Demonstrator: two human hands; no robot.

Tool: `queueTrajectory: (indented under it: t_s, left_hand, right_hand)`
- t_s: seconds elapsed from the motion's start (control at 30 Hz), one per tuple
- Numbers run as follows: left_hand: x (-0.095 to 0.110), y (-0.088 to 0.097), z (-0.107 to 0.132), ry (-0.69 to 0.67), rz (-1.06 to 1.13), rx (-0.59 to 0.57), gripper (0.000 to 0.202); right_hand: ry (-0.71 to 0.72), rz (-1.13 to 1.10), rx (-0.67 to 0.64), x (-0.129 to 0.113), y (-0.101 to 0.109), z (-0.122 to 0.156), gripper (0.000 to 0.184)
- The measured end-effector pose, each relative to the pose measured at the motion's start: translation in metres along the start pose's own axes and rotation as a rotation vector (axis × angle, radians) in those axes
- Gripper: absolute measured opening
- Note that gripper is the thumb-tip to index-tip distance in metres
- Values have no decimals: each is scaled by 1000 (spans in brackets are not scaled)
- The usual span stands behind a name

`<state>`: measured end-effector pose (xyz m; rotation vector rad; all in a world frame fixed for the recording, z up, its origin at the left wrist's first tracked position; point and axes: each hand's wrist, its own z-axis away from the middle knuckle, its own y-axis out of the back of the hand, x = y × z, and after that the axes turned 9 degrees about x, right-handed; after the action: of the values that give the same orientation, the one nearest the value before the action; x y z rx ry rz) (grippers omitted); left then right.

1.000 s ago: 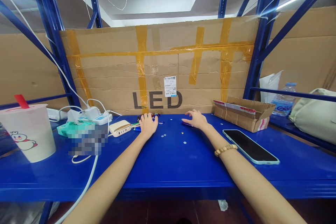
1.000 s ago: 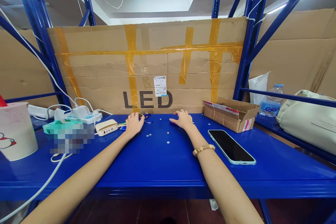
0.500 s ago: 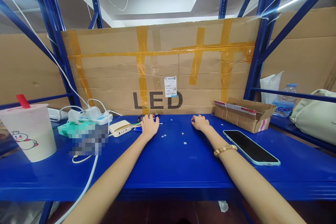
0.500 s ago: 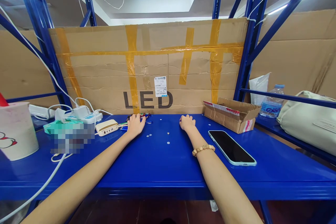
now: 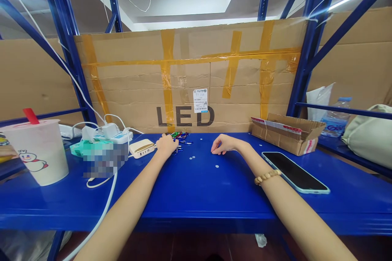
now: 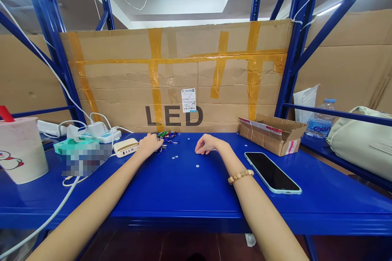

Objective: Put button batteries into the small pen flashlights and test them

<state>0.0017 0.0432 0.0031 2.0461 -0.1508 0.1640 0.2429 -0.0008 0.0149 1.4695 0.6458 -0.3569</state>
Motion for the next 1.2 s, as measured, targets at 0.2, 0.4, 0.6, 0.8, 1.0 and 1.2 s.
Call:
queueTrajectory:
  t_s: [0.2, 0.4, 0.6, 0.8, 1.0, 1.2]
  left_hand:
    - [11, -2, 9, -98, -44, -38, 42]
    - [1, 6, 1, 7, -16, 26, 33]
    - [-7, -13, -1, -397, 64, 8, 38]
    - [1, -24, 0, -485, 177, -126, 37]
    - [6, -22, -2, -519, 152, -69, 29]
    - [5, -22, 2, -461, 154, -9, 21]
  right_hand:
    - [-114, 402, 381, 13, -2, -4, 23]
    - [-110, 473, 561, 13, -4, -3, 22]
    - [-21, 439, 689, 8, -10, -8, 21]
    - [9, 409, 696, 2, -18, -8, 21]
    - [26, 377, 655, -2, -25, -9, 21]
    - [14, 349, 619, -8, -32, -8, 21]
